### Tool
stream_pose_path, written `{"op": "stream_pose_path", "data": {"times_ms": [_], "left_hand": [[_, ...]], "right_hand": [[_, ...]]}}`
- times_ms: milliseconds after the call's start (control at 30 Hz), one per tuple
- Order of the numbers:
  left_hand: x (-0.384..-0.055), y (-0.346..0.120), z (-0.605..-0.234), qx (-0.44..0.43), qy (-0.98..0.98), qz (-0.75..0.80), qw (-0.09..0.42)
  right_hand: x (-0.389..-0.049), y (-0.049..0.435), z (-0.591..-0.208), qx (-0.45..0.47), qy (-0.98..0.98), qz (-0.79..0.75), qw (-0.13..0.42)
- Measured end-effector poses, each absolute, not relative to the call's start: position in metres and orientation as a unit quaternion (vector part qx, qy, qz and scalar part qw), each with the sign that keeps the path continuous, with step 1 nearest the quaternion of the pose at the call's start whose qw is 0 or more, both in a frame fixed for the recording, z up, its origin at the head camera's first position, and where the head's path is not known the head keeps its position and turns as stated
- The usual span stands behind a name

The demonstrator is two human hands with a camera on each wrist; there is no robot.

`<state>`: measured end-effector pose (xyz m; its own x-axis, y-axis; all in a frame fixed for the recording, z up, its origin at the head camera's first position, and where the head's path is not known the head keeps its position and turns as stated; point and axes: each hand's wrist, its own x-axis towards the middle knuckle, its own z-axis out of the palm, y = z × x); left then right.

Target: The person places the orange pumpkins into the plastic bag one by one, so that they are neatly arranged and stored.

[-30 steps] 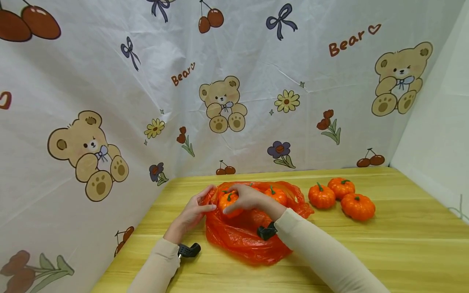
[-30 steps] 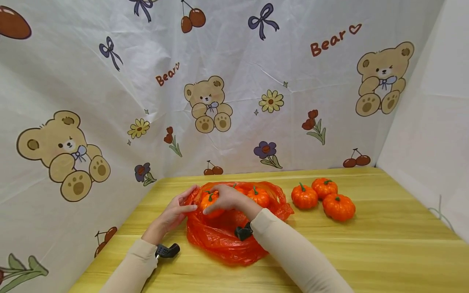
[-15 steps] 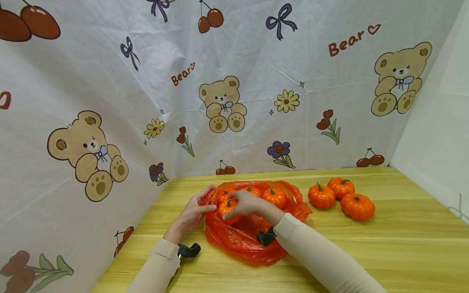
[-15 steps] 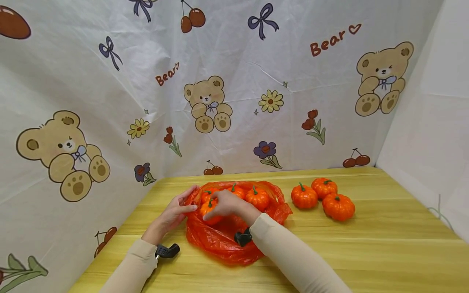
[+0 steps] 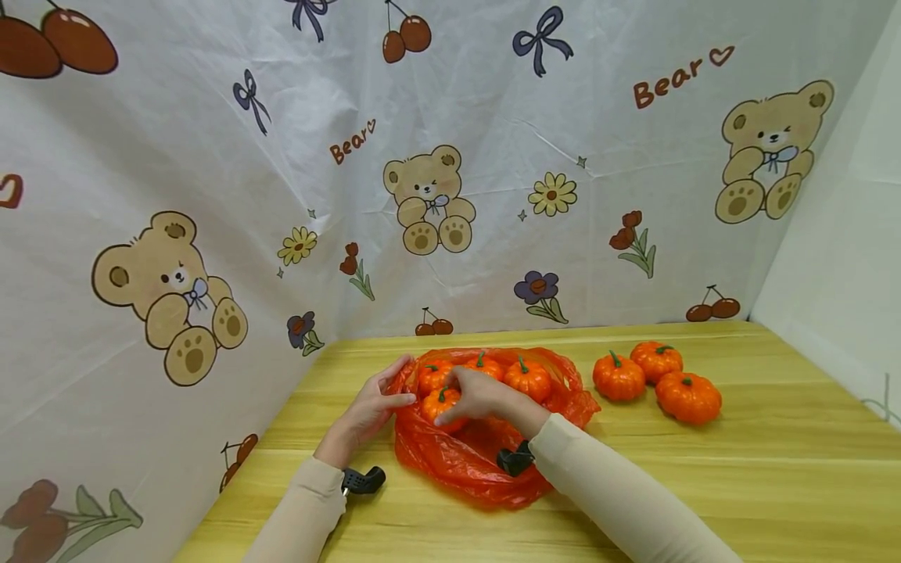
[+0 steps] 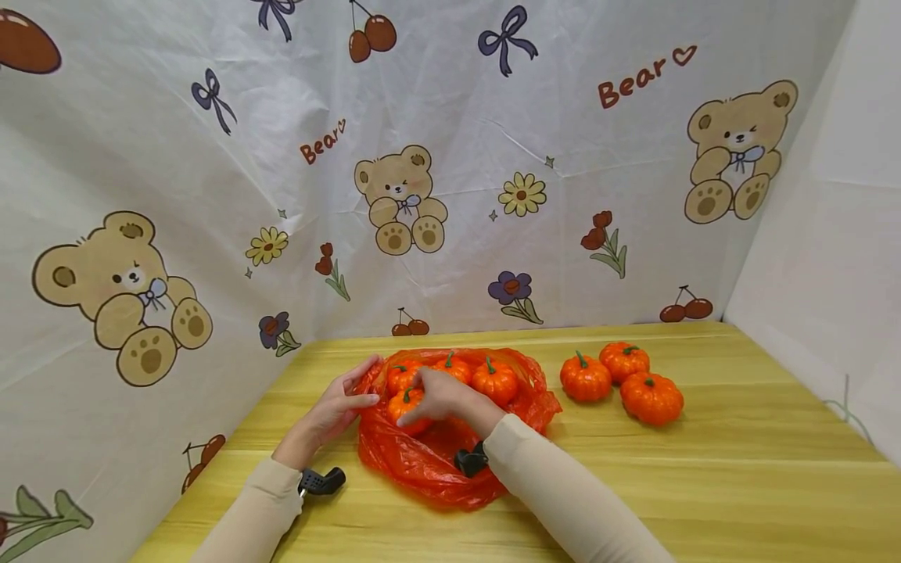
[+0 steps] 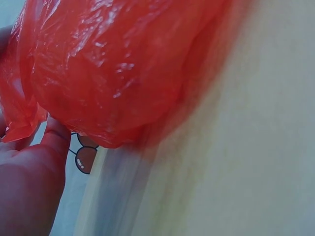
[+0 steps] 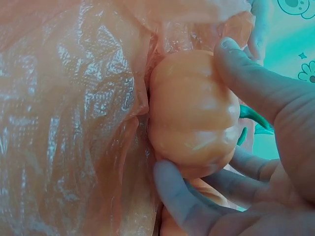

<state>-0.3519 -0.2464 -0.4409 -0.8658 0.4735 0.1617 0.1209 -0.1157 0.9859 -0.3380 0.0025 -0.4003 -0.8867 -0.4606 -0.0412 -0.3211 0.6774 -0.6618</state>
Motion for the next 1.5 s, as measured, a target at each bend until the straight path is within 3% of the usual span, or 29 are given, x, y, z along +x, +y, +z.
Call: {"op": "stream_pose_path", "data": {"times_ms": [467, 1500], "left_hand": [[-0.349, -0.245, -0.439, 0.231, 0.653, 0.710, 0.125], [-0.352, -0.245, -0.443, 0.213, 0.666, 0.705, 0.118]], "right_hand": [[-0.333, 0.018, -0.393, -0.225, 0.902, -0.355, 0.095], [-0.303, 0.144, -0.329, -0.212, 0.887, -0.408, 0.042]]}}
